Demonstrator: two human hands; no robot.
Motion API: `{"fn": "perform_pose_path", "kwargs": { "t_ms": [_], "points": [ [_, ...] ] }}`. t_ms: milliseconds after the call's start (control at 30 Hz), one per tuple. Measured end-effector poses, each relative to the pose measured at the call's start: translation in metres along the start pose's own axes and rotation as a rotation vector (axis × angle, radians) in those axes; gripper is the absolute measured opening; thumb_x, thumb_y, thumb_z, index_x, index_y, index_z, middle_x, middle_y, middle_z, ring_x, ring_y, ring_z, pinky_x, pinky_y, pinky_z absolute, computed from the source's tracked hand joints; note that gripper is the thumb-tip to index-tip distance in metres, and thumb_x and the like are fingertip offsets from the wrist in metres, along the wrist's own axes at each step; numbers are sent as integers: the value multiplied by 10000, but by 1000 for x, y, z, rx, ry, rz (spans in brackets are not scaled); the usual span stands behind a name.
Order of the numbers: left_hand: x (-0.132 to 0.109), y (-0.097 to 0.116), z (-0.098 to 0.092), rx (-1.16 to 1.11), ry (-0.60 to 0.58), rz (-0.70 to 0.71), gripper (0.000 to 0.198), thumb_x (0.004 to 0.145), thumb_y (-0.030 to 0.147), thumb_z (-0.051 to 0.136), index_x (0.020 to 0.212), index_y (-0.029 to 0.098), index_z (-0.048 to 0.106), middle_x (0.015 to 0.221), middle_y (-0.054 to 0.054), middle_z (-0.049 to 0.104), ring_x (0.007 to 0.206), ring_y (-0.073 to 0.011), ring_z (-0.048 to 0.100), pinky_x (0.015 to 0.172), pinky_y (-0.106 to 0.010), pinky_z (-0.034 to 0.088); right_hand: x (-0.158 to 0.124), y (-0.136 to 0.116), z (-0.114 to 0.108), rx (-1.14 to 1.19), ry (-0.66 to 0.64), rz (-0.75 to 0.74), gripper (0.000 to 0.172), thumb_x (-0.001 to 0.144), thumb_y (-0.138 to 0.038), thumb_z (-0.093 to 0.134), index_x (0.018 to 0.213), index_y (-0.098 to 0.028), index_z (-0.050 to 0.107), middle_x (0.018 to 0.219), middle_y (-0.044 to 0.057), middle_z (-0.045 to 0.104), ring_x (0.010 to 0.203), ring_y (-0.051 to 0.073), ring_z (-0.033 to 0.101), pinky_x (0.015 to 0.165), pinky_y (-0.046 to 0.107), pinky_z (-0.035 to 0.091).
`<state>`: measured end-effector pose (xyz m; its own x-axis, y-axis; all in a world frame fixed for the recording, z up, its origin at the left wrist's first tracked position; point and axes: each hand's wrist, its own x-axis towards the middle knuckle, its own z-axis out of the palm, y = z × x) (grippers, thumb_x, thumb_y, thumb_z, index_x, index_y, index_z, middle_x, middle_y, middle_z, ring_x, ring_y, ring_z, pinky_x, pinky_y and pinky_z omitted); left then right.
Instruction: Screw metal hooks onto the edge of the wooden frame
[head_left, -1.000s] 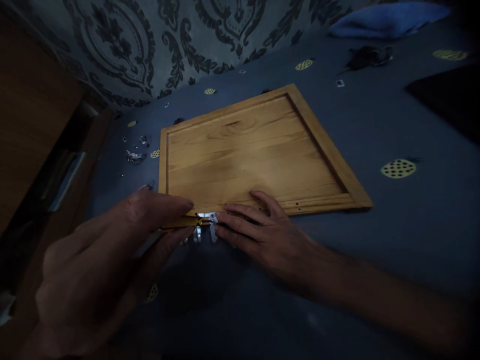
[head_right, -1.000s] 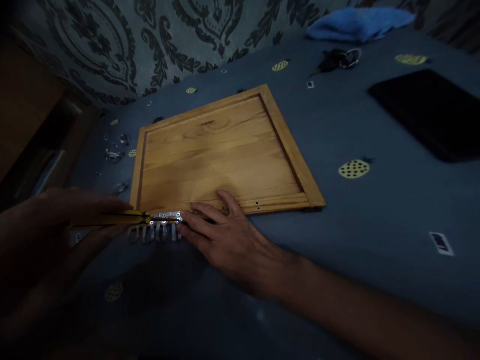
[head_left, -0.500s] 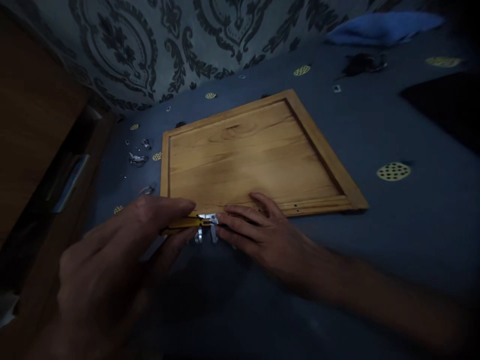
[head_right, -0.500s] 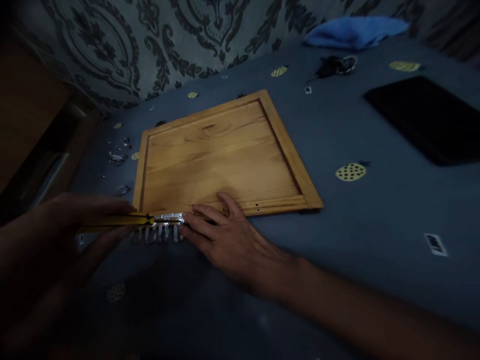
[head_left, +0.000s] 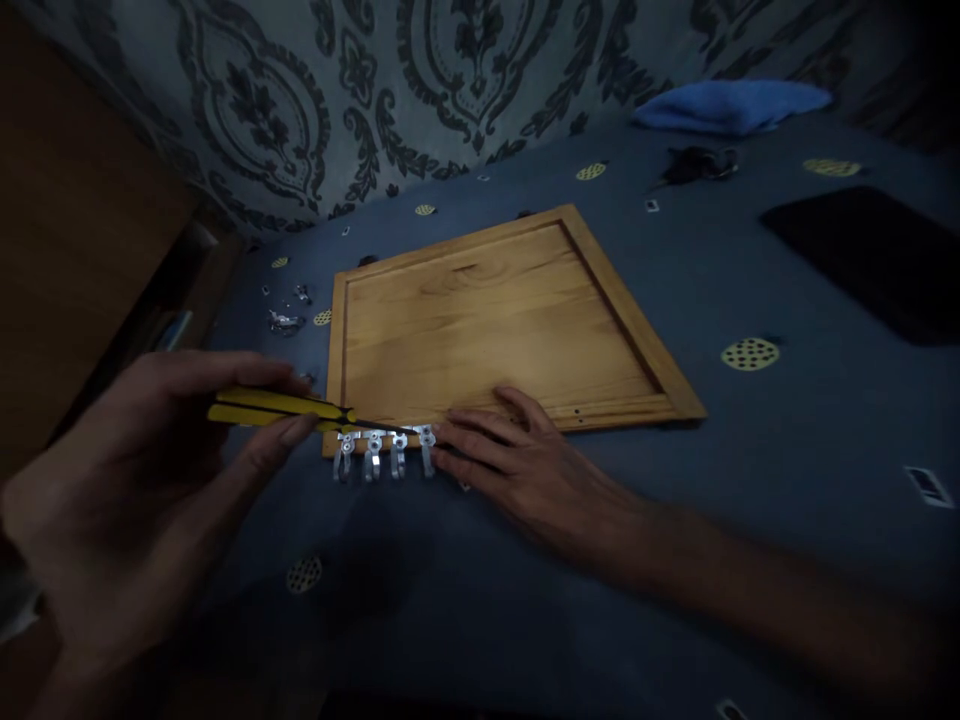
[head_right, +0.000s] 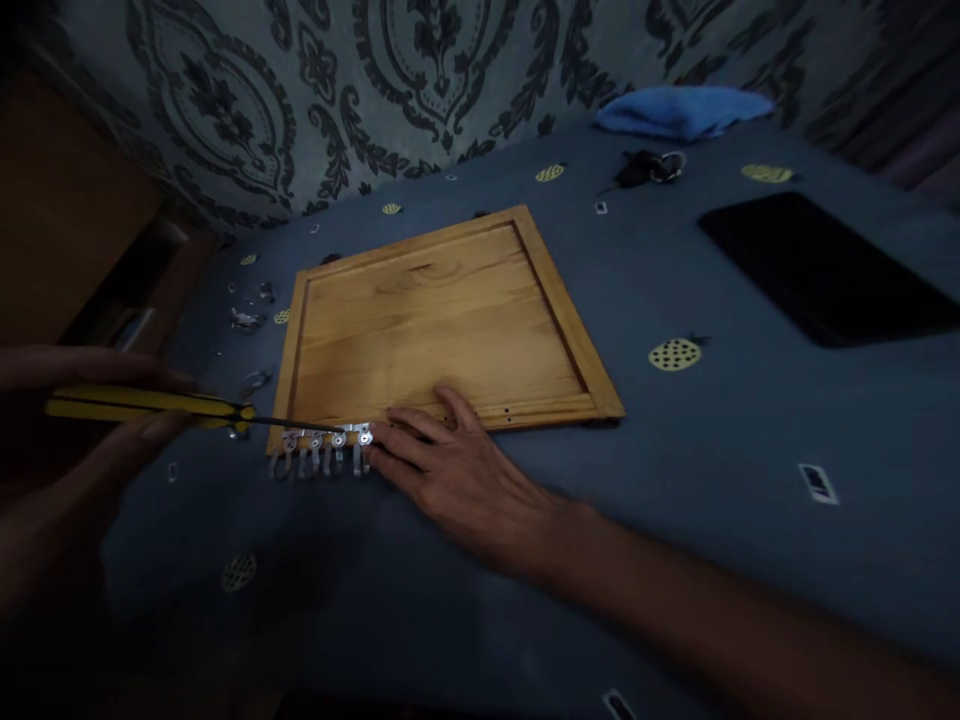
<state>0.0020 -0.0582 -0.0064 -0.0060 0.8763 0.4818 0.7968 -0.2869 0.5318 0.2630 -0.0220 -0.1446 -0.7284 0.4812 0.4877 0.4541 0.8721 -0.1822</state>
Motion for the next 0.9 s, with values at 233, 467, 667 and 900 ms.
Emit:
{"fn": "perform_pose_path", "kwargs": {
  "t_ms": [233,467,667,900],
  "points": [
    [14,10,18,-99,-43,125,261,821,114,803,1031,257,745,977,71,759,878,-92,704,791,-174,553,2,-1,-2,4,-37,4,378,990,-110,557,1351,-190,633,1362,94,701,1309,268,572,1155,585,323],
    [11,14,22,-114,-147,118,176,878,208,771,1037,275,734,944,45,765,857,-136,728,789,-228,609,1,-1,-3,9,-51,7,397,984,-96,550,1360,-196,631,1375,105,692,1320,277,569,1143,590,347],
    [11,3,22,-5,-164,225,177,920,380,718,1086,320,732,958,13,779,827,-209,754,752,-326,633,1,-1,-2,10,-32,5,386,1004,-90,513,1364,-182,616,1356,96,705,1322,272,570,1145,595,346],
    [8,14,21,48,-220,151,154,926,357,707,1075,319,715,987,48,780,887,-202,747,787,-307,597,0,0,-2,19,-30,5,386,1005,-102,512,1375,-167,604,1379,106,690,1328,282,564,1151,605,327]
  ]
}}
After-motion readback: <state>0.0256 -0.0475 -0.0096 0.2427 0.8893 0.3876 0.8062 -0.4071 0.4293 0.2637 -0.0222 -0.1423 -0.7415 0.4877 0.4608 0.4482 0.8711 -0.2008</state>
